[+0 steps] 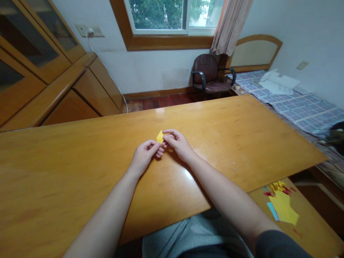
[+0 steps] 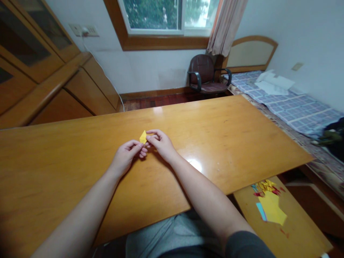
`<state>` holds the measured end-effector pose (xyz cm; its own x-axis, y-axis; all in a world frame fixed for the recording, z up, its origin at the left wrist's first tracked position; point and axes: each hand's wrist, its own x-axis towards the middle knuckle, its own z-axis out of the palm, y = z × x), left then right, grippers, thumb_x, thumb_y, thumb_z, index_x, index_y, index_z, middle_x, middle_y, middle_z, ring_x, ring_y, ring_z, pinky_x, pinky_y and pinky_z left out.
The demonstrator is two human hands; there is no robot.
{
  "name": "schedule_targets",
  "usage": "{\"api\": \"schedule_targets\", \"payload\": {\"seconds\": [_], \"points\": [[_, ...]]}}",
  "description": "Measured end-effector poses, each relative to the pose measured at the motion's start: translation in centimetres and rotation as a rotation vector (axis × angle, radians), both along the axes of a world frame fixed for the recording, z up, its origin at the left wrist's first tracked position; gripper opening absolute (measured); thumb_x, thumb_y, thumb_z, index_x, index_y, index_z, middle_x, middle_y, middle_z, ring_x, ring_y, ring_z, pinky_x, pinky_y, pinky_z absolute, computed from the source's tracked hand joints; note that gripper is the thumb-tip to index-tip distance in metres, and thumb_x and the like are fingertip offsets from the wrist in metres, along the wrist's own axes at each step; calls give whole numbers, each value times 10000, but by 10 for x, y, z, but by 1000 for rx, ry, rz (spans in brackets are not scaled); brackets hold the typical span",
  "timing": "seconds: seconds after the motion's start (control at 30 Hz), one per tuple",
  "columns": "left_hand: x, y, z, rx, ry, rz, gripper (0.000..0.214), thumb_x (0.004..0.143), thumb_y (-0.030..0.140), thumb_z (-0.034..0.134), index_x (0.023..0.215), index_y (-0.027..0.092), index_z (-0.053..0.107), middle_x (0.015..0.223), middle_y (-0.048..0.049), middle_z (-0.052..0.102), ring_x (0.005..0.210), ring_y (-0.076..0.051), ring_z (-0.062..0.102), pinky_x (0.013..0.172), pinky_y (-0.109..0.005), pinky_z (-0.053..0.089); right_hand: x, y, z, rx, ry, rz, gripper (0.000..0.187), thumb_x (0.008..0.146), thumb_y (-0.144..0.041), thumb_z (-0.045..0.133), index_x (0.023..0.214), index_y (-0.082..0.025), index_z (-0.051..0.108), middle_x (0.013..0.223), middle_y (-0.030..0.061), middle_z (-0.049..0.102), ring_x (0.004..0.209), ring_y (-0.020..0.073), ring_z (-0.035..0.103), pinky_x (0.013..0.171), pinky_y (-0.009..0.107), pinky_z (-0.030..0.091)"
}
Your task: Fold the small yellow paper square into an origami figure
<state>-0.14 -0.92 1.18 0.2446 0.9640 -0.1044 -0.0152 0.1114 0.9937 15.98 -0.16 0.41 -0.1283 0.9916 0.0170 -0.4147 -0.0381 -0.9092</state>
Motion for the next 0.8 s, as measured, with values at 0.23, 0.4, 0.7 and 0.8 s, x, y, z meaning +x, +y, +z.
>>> {"api": "schedule_targets", "payload": {"seconds": [0.23,0.4,0.7,0.8], "points": [[0,0,0,2,16,10,313,739,433,733,760,139,630,677,-37,697,560,-126,625,573,-251,510,1,-3,2,29,14,-5,341,719,-291,747,1009,-177,608,688,-40,644,656,106,610,712,264,480],[0,-1,-1,23,40,5,291,765,421,714,763,143,627,687,-33,697,579,-122,626,603,-248,513,0,-2,2,32,-1,-8,355,700,-293,763,1002,-185,610,758,-28,652,684,106,609,717,267,486],[0,-1,-1,34,37,-31,302,765,441,713,761,150,635,689,-33,693,592,-125,624,609,-250,511,-1,-1,-1,35,-11,-6,417,672,-276,789,1027,-198,585,742,-38,652,641,103,587,647,246,458],[0,-2,1,21,27,-38,305,760,442,719,759,148,635,690,-33,692,595,-126,626,606,-249,510,-1,-2,0,37,-25,-12,411,671,-285,788,1018,-196,588,728,-45,644,638,99,581,651,245,456]]}}
